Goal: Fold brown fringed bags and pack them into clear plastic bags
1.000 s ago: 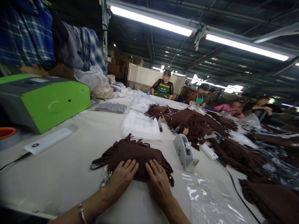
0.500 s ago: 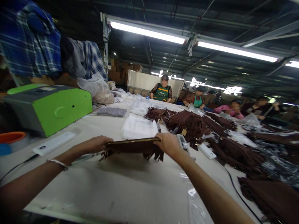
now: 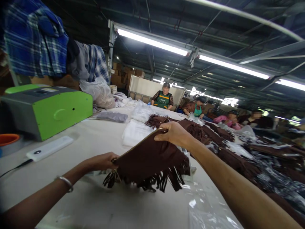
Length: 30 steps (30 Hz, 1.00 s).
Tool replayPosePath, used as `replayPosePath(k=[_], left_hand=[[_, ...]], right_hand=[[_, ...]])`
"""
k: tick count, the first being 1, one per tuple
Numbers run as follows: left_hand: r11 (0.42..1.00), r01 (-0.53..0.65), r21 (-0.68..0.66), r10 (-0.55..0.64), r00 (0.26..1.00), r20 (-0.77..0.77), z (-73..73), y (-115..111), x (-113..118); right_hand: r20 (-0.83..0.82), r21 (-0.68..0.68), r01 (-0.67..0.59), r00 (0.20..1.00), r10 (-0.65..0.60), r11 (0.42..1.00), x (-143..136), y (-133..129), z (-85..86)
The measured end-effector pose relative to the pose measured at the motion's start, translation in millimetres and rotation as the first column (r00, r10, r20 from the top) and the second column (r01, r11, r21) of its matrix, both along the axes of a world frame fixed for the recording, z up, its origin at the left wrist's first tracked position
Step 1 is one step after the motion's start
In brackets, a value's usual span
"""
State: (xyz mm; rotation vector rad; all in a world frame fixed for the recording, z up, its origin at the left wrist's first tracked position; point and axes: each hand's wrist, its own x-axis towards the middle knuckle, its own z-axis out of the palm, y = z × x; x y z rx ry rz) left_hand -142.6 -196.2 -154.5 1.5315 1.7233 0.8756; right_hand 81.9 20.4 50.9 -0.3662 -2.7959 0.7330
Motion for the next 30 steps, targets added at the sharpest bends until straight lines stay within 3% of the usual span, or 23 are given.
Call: replayPosePath(k=[4, 7, 10, 12, 14, 17, 20, 22, 25, 28, 30], left_hand=[[1.000, -0.010, 0.025, 0.013, 0.993, -0.114, 26.2, 1.7, -11.5], [0.988, -0.113, 0.101, 0.137, 0.953, -0.271, 64.3, 6.9, -25.0], [0.941, -0.256, 0.221, 0.330, 0.835, -0.441, 102.5, 8.6, -30.6], [0.907, -0.309, 0.285, 0.417, 0.747, -0.518, 110.3, 5.3, -23.6], [0.903, -0.286, 0.320, 0.429, 0.630, -0.647, 94.3, -1.2, -8.1], [0.954, -0.135, 0.266, 0.298, 0.393, -0.870, 32.2, -15.6, 23.0], [0.990, -0.050, 0.134, 0.143, 0.362, -0.921, -34.8, -31.9, 48.4], [0.986, -0.088, 0.143, 0.167, 0.413, -0.895, -59.9, -39.3, 55.7], [0.956, -0.220, 0.195, 0.285, 0.533, -0.796, -61.6, -40.1, 52.7], [0.953, -0.248, 0.172, 0.290, 0.598, -0.748, -38.5, -30.8, 42.2], [0.964, -0.225, 0.143, 0.253, 0.601, -0.759, -20.5, -22.0, 35.2]], right_hand=[[0.059, -0.006, 0.030, 0.998, -0.030, 1.000, 5.7, 27.7, -11.2], [-0.014, 0.164, 0.115, 0.993, -0.114, 0.980, 5.5, 46.6, -19.6], [-0.122, 0.383, 0.158, 0.985, -0.120, 0.910, 9.6, 59.0, -34.3], [-0.201, 0.498, 0.175, 0.976, -0.084, 0.849, 18.5, 63.0, -55.9], [-0.248, 0.563, 0.183, 0.968, -0.047, 0.806, 32.9, 62.7, -92.5], [-0.198, 0.583, 0.112, 0.980, 0.006, 0.805, 61.7, 51.5, -171.5], [-0.061, 0.568, -0.051, 0.993, 0.104, 0.822, 92.0, 34.3, -248.6], [-0.038, 0.564, -0.053, 0.995, 0.090, 0.824, 109.4, 30.3, -279.3], [0.031, 0.562, -0.008, 0.999, -0.011, 0.827, 129.0, 43.2, -285.2], [0.177, 0.582, 0.032, 0.970, -0.165, 0.813, 137.8, 58.6, -260.3], [0.192, 0.565, 0.078, 0.955, -0.224, 0.821, 130.9, 52.4, -240.3]])
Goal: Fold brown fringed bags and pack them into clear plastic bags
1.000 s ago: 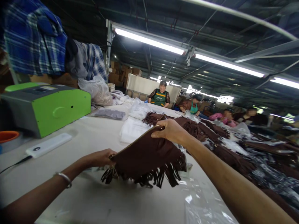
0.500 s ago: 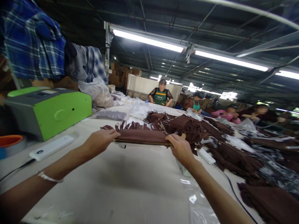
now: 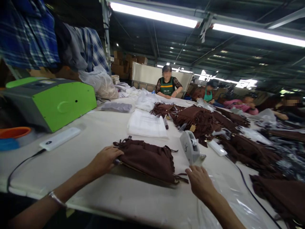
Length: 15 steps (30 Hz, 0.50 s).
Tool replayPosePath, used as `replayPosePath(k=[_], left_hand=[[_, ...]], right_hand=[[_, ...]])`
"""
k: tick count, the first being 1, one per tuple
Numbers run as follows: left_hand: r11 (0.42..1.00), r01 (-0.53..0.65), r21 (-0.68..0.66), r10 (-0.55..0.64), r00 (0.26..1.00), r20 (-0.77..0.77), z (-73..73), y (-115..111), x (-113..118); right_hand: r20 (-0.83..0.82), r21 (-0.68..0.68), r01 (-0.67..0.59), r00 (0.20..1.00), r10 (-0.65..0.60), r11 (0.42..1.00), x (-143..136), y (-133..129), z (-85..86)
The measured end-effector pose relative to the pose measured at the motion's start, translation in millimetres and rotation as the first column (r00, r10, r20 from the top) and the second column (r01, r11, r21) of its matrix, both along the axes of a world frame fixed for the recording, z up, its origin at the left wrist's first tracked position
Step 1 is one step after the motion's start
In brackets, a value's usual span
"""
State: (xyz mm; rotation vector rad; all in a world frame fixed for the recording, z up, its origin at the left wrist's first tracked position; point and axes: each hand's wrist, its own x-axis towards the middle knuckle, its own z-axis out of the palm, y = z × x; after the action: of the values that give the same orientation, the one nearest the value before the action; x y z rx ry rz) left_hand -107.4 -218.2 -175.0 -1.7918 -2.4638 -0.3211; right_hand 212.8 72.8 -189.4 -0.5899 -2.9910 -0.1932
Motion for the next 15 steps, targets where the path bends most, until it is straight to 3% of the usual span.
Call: replayPosePath(k=[2, 5, 8, 11, 13, 15], left_hand=[[1.000, 0.015, -0.027, -0.015, 1.000, -0.012, 16.2, 9.5, -6.2], [0.999, 0.021, -0.043, -0.022, 0.999, -0.035, 36.3, 23.6, -14.8], [0.999, 0.005, -0.037, -0.008, 0.997, -0.075, 53.3, 33.5, -24.5], [0.997, -0.067, 0.039, 0.072, 0.987, -0.146, 71.4, 31.8, -30.8], [0.983, -0.119, 0.139, 0.143, 0.973, -0.178, 84.1, 23.7, -25.6], [0.961, -0.109, 0.254, 0.143, 0.983, -0.119, 93.9, 14.1, -9.1]], right_hand=[[-0.070, -0.109, -0.069, 0.996, 0.062, 0.992, -22.4, -24.3, 15.6], [-0.179, -0.239, -0.223, 0.967, 0.182, 0.945, -80.1, -76.3, 27.4], [-0.081, -0.274, -0.182, 0.983, 0.166, 0.944, -139.9, -106.6, 32.9], [0.063, -0.297, -0.131, 0.986, 0.157, 0.946, -178.3, -98.6, 48.1], [0.137, -0.290, -0.126, 0.976, 0.171, 0.949, -193.8, -82.7, 68.7], [0.212, -0.289, -0.131, 0.957, 0.197, 0.948, -206.1, -69.2, 95.3]])
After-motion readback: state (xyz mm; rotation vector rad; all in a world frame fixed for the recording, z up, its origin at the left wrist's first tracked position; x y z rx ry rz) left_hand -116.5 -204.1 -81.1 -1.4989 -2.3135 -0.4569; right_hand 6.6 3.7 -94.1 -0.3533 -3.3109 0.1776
